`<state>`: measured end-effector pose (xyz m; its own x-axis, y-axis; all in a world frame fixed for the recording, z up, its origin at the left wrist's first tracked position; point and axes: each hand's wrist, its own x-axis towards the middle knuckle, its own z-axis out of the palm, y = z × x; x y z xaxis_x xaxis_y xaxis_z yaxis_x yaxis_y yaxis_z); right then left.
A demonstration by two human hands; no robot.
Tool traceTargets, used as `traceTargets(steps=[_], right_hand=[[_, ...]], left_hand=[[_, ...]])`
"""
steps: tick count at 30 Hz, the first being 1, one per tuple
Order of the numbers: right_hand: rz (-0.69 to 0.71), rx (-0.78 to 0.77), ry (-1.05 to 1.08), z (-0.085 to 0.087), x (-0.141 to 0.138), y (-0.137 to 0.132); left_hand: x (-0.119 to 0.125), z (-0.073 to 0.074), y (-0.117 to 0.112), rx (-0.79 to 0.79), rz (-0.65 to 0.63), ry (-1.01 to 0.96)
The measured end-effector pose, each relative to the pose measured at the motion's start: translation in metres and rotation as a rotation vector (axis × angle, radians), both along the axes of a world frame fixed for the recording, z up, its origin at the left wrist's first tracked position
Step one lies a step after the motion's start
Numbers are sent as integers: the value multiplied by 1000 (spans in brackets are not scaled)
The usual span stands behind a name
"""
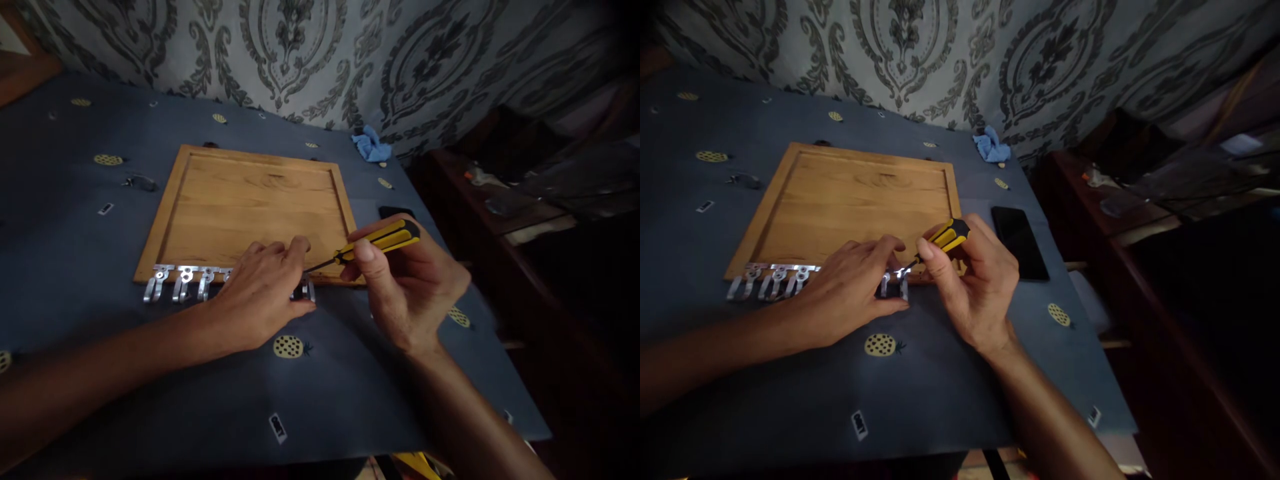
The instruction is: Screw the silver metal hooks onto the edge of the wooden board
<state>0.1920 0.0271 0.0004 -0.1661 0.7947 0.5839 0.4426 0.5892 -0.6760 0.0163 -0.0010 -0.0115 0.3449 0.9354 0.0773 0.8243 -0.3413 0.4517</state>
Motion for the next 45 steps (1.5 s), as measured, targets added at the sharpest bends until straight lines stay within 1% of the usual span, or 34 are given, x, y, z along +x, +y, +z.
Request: traceTargets(steps=[6,13,20,26,29,32,35,38,40,43,45], right_hand=[[33,-26,39,3,-2,-1],[74,-13,-5,8,-1,-2],[214,-23,-40,13,4,2],[280,-39,-31,15,6,6],[253,-65,5,12,4,4],[223,-60,40,7,1,3],[196,36,24,2,0,3],[192,144,-6,2,0,4],[173,134,-16,3,0,3],[118,73,-14,5,2,1],[109,38,-1,6,3,0]], left_hand=[[0,1,1,-12,-8,14],[0,1,1,-15,-24,-1],[-1,-1,1,1,-27,-8],[0,0,1,-8,-16,7],[0,0,1,-5,-14,5],[-1,0,1,0,-17,5],[-1,0,0,7,-17,4],[-1,1,0,0,-22,6],[0,2,0,-17,-21,10],[0,3,1,-41,-15,13],[1,4,2,-44,-12,14]])
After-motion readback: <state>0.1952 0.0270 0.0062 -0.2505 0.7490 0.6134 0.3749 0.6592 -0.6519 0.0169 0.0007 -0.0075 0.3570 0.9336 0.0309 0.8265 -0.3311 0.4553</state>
